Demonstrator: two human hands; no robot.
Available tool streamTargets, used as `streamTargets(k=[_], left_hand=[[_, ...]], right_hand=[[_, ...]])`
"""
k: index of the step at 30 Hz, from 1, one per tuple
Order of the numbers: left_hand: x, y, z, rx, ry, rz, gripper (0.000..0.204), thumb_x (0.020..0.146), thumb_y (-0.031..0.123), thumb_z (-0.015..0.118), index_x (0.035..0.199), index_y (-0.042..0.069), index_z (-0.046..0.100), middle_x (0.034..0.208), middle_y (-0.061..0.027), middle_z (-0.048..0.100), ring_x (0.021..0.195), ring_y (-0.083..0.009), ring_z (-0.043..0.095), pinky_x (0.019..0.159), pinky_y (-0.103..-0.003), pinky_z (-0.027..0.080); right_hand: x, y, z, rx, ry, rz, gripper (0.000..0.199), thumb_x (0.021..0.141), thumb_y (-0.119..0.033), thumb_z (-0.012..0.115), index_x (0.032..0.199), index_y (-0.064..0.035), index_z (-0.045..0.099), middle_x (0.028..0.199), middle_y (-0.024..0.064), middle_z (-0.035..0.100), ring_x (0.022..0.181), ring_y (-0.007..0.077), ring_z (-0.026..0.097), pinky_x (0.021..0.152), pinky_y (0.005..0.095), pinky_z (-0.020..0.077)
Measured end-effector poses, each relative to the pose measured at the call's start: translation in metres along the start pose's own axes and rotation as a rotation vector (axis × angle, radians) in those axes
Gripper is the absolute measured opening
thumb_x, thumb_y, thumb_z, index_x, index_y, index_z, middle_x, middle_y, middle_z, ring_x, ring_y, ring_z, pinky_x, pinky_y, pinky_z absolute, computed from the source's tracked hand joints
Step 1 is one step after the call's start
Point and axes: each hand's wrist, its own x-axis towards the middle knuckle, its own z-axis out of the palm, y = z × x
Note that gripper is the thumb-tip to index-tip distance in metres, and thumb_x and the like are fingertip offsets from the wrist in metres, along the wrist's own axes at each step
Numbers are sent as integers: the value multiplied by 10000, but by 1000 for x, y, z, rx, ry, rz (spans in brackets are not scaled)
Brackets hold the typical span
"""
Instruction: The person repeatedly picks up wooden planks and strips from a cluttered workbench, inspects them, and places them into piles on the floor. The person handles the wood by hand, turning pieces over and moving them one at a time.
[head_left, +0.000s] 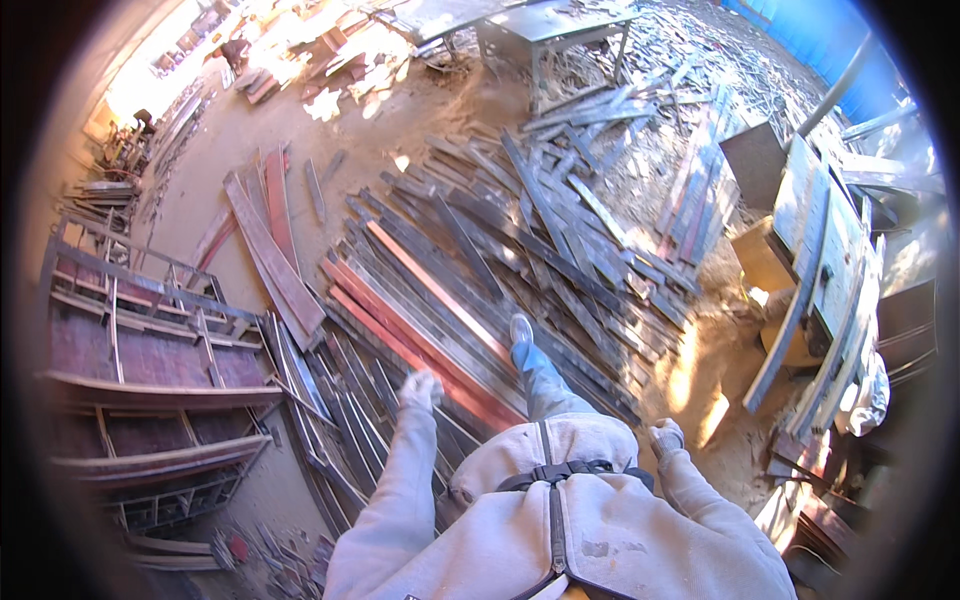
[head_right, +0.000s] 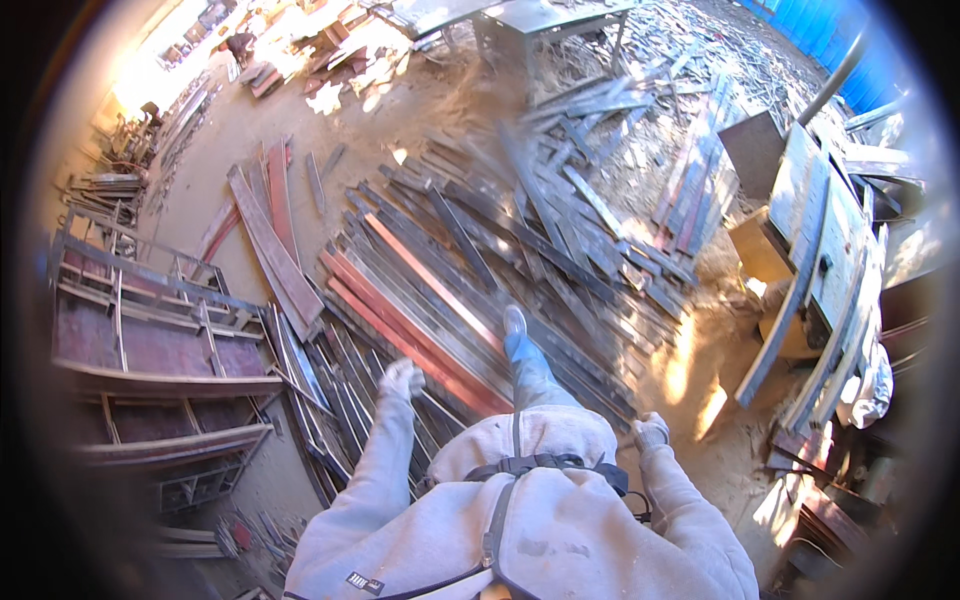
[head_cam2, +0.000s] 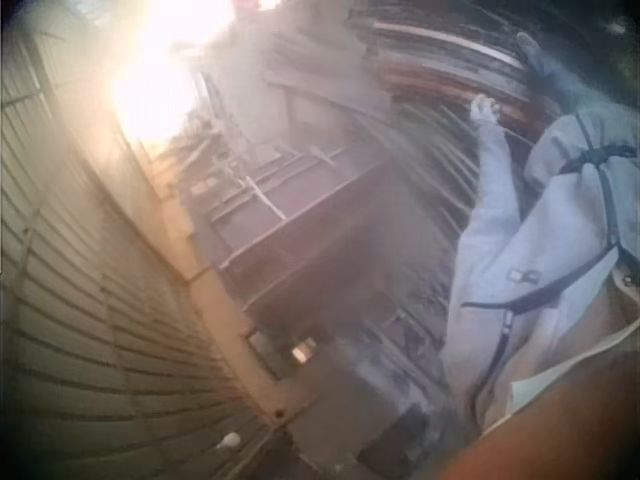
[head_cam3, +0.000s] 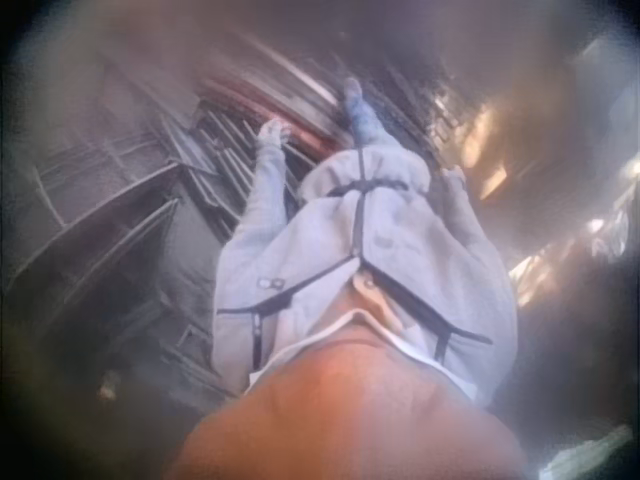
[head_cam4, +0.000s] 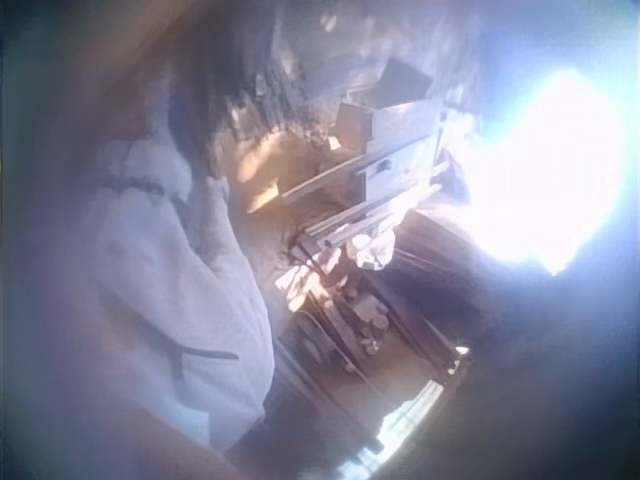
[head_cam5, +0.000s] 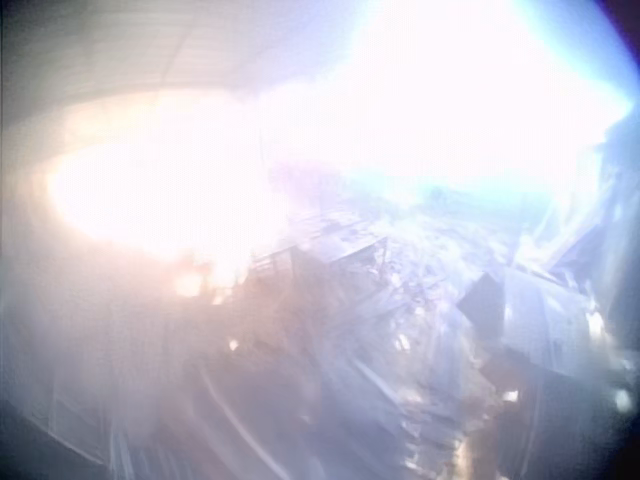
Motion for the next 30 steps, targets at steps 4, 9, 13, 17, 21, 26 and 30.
streamTargets(k=[4, 9, 13, 17, 21, 26, 30], left_hand=[[49, -8, -36, 7, -51, -328, 181, 1033, 248, 627, 864, 183, 615, 660, 33, 557, 517, -95, 499, 425, -283, 339], [96, 12, -64, 839, 99, -404, 140, 975, 169, 607, 913, 110, 719, 819, -62, 714, 680, -215, 651, 546, -380, 506], [178, 35, -57, 755, 25, -363, 128, 988, 185, 617, 962, 104, 713, 820, -61, 710, 680, -201, 650, 563, -368, 511], [305, 91, -59, 747, -106, -165, 131, 1000, 200, 626, 1011, 98, 707, 821, -60, 706, 681, -188, 649, 581, -355, 515], [436, 195, -40, 224, -295, -195, 179, 1030, 228, 629, 1135, 91, 679, 835, -59, 703, 682, -163, 646, 608, -331, 520], [531, 301, 9, 53, 101, -358, 252, 1087, 237, 608, 1306, 115, 630, 990, -86, 741, 759, -169, 709, 643, -329, 559], [553, 322, 11, 71, 87, -349, 274, 1064, 241, 636, 1304, 109, 647, 1029, -102, 761, 796, -180, 724, 667, -351, 577]], right_hand=[[100, -132, 1, -75, -86, 122, 492, 834, -348, 748, 1232, -61, 775, 1279, 244, 743, 1237, 376, 698, 1090, 440, 537], [181, -344, -39, 270, -123, -220, 455, 904, -376, 670, 1234, -74, 750, 1138, 249, 769, 1095, 413, 739, 953, 475, 586], [213, -519, -74, 219, 46, -487, 411, 916, -325, 689, 1227, -60, 729, 1147, 212, 776, 1108, 354, 741, 976, 437, 570], [224, -647, -86, 266, 131, -545, 326, 928, -278, 710, 1177, -69, 742, 1064, 204, 787, 1044, 337, 763, 921, 426, 581], [218, -703, -89, 76, 144, -395, 328, 915, -289, 738, 1163, -76, 743, 1104, 219, 774, 1073, 361, 741, 946, 433, 572], [235, -708, -82, -47, 106, -260, 376, 894, -297, 704, 1176, -52, 744, 1117, 238, 769, 1071, 372, 744, 919, 467, 573], [276, -692, -57, -50, -45, -124, 433, 845, -303, 690, 1179, -38, 767, 1073, 251, 775, 1046, 346, 757, 919, 456, 582]])
